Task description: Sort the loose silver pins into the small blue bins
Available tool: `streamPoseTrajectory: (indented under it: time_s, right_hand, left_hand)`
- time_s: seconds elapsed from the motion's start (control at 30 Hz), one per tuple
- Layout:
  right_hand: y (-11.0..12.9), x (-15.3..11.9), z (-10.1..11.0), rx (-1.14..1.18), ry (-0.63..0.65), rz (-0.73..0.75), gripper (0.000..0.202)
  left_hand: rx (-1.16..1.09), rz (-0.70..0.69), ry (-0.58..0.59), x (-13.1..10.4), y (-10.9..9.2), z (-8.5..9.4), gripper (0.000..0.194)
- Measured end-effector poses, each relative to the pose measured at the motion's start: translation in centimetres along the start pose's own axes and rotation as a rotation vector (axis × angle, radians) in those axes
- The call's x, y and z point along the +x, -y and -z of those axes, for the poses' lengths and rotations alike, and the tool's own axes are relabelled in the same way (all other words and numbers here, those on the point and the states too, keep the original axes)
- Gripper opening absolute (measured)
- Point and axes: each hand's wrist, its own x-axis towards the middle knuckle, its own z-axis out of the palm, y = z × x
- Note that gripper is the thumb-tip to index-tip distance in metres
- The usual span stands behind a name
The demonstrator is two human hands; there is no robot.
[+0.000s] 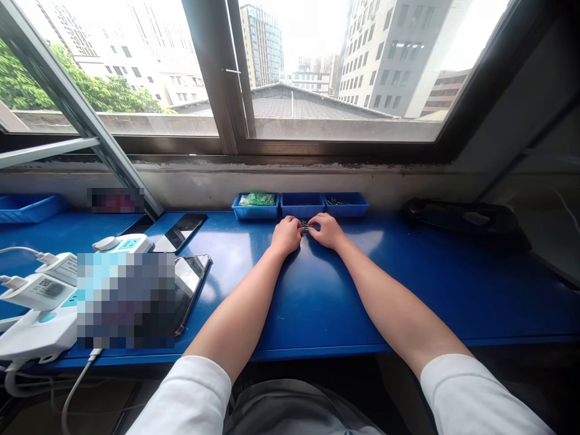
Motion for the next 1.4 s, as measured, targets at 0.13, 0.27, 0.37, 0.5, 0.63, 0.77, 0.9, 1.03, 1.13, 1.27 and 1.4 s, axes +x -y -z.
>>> streamPoseTrajectory:
  time_s: [0.13, 0.27, 0.37, 0.5, 0.63, 0.77, 0.9, 1.03, 1.13, 1.27, 1.4]
  right_hand:
    - [0.4, 0.0, 0.1, 0.049, 0.030, 0.052, 0.013]
    - [0.5, 0.1, 0.1, 0.059, 0.034, 0.056, 0.014]
    - [0.4, 0.1, 0.0, 0.059, 0.005, 0.036, 0.011]
    - [0.1, 0.2, -0.2, 0.078, -0.010, 0.034, 0.010]
    - [0.1, 0.2, -0.3, 0.116, -0.041, 0.031, 0.012]
    - [0.5, 0.2, -0.2, 0.212, -0.053, -0.003, 0.012]
    - [0.9, 0.2, -0.1, 0.384, -0.061, -0.075, 0.011]
    - [1.3, 0.3, 0.0, 0.539, -0.053, -0.130, 0.015]
    - [1.4, 0.3, 0.4, 0.533, -0.054, -0.168, 0.018]
    - [1.3, 0.4, 0.8, 0.333, -0.101, -0.139, 0.027]
    - [0.9, 0.5, 0.5, 0.002, -0.102, -0.068, 0.050]
  left_hand:
    - [-0.050, -0.040, -0.066, 0.0, -0.2, 0.1, 0.014]
    - [-0.079, -0.055, -0.099, 0.2, -0.2, 0.1, 0.015]
    - [-0.093, -0.053, -0.101, 0.2, -0.2, 0.0, 0.016]
    - [-0.123, -0.065, -0.106, 0.3, -0.3, -0.1, 0.017]
    - [-0.140, -0.068, -0.136, 0.3, -0.3, 0.0, 0.018]
    - [-0.165, -0.113, -0.131, 0.1, -0.4, 0.3, 0.019]
    - [-0.163, -0.101, -0.108, 0.0, -0.6, 0.5, 0.021]
    - [-0.181, -0.086, -0.111, 0.1, -0.8, 0.6, 0.022]
    - [-0.195, -0.078, -0.133, 0.2, -0.9, 0.5, 0.023]
    - [-0.113, 0.060, -0.194, 0.3, -0.7, 0.2, 0.030]
    - [-0.005, 0.231, -0.156, 0.5, -0.3, -0.2, 0.035]
